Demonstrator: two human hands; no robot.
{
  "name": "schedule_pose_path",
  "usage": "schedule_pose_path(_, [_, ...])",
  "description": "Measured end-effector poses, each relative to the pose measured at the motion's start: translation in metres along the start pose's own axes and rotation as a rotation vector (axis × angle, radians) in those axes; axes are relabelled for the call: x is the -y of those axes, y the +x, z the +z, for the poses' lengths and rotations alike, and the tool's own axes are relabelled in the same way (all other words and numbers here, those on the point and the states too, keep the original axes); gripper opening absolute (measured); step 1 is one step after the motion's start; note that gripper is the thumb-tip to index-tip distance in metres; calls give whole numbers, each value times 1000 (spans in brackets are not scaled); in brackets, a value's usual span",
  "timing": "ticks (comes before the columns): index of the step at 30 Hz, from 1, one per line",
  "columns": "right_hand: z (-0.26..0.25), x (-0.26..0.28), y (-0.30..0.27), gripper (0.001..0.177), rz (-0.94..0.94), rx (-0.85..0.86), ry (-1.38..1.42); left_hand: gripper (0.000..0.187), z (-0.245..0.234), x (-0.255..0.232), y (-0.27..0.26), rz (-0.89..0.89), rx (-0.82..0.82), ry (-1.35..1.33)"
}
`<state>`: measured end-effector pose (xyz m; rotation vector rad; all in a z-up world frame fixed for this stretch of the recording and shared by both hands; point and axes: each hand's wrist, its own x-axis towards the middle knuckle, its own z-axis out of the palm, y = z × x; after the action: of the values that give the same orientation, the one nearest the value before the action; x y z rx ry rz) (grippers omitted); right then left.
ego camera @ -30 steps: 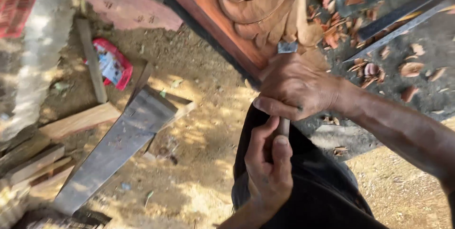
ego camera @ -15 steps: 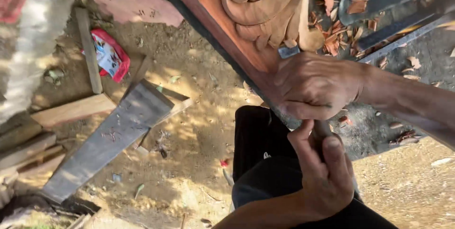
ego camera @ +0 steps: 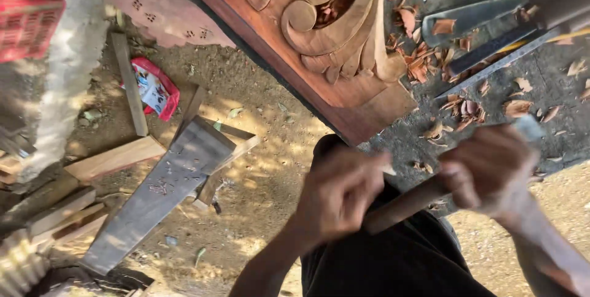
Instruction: Carving intricate patterns into a wooden panel using various chisels and a hammer.
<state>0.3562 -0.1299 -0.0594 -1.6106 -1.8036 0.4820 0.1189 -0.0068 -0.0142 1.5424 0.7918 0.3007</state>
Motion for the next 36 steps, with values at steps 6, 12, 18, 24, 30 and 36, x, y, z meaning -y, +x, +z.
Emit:
schedule_pose_path(6, [-18,19,-83,60,555,-193,40,27,-35,7,97,477,-143,926])
schedule_pose_path(12, [3,41,-131,69,871,-336,231,3,-79,17,122,308,-268,421])
schedule_pose_path(18, [36,40,-150,73,1039,-489,365,39,-77,14,118,566,-254,870])
schedule_pose_path(24, [130,-8,-286,52,1086,-775,780,37,-48,56,78,522,27,976])
schedule_pose_path(30, [92,46,-155,49,1028,-962,957,28,-80,38,81,417,218,710])
schedule_pose_path(36, [78,85,-57,48,990,-1023,868,40,-84,26,83,467,279,854])
